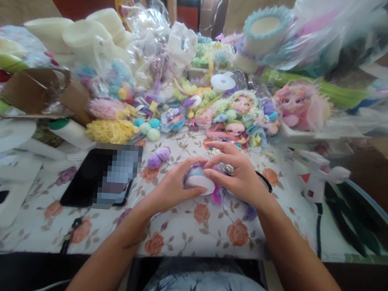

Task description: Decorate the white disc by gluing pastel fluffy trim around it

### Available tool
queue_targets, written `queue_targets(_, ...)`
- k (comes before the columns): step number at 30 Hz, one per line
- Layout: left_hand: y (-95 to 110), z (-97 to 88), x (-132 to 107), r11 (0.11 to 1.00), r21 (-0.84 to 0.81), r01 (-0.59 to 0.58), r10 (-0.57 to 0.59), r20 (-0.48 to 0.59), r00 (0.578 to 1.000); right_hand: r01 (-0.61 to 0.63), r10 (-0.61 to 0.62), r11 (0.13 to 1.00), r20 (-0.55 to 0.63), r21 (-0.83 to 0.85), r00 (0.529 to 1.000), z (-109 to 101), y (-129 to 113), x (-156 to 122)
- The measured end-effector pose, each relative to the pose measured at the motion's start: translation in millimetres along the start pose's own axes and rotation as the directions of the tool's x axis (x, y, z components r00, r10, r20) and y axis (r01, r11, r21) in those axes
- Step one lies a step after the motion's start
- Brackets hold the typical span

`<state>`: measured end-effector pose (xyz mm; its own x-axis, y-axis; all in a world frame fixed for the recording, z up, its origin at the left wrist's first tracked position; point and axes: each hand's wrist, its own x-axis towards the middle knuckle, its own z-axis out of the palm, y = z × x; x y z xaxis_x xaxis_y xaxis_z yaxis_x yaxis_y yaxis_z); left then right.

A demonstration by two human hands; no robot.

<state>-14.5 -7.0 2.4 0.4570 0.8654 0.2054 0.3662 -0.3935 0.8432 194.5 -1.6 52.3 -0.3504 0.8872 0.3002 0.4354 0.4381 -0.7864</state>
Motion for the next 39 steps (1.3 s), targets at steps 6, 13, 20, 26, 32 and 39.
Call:
queue_targets(6, -0.7, 0.8, -0.3, 1.0, -0.026, -0.005, 0.006, 0.009, 1.0, 0.026, -0.028, 0.996, -0.02, -0.088, 0.999, 14.2, -0.3, 3.7)
queue_targets(13, 0.7, 0.9, 0.4, 0.999, -0.028, -0.045, 0.044, -0.035, 0.998, -0.088, 0.086, 0.995, -0.053, -0.038, 0.995, 22.6, -4.6, 4.9)
queue_targets(20, 2.2, 0.1, -0.1, 0.999, -0.031, -0.009, 0.006, -0.083, 0.997, -0.104, 0.104, 0.995, -0.064, 0.006, 0.992, 10.5, -6.2, 0.2)
queue_targets(26, 4.1, -0.7, -1.1, 0.997, -0.066, 0.045, -0.053, -0.128, 0.99, -0.071, 0.073, 0.997, -0.079, 0.025, 0.994, 8.5, -3.8, -1.5)
queue_targets(32, 1.6, -1.3, -1.3, 0.989, -0.103, 0.103, -0.117, -0.136, 0.984, -0.02, 0.017, 1.0, -0.133, -0.023, 0.991, 8.4, -4.3, -2.5)
queue_targets(39, -2.0, 0.5, 0.3, 0.979, -0.172, 0.114, -0.144, -0.173, 0.974, 0.022, -0.029, 0.999, -0.148, -0.047, 0.989, 10.8, -1.3, -4.8)
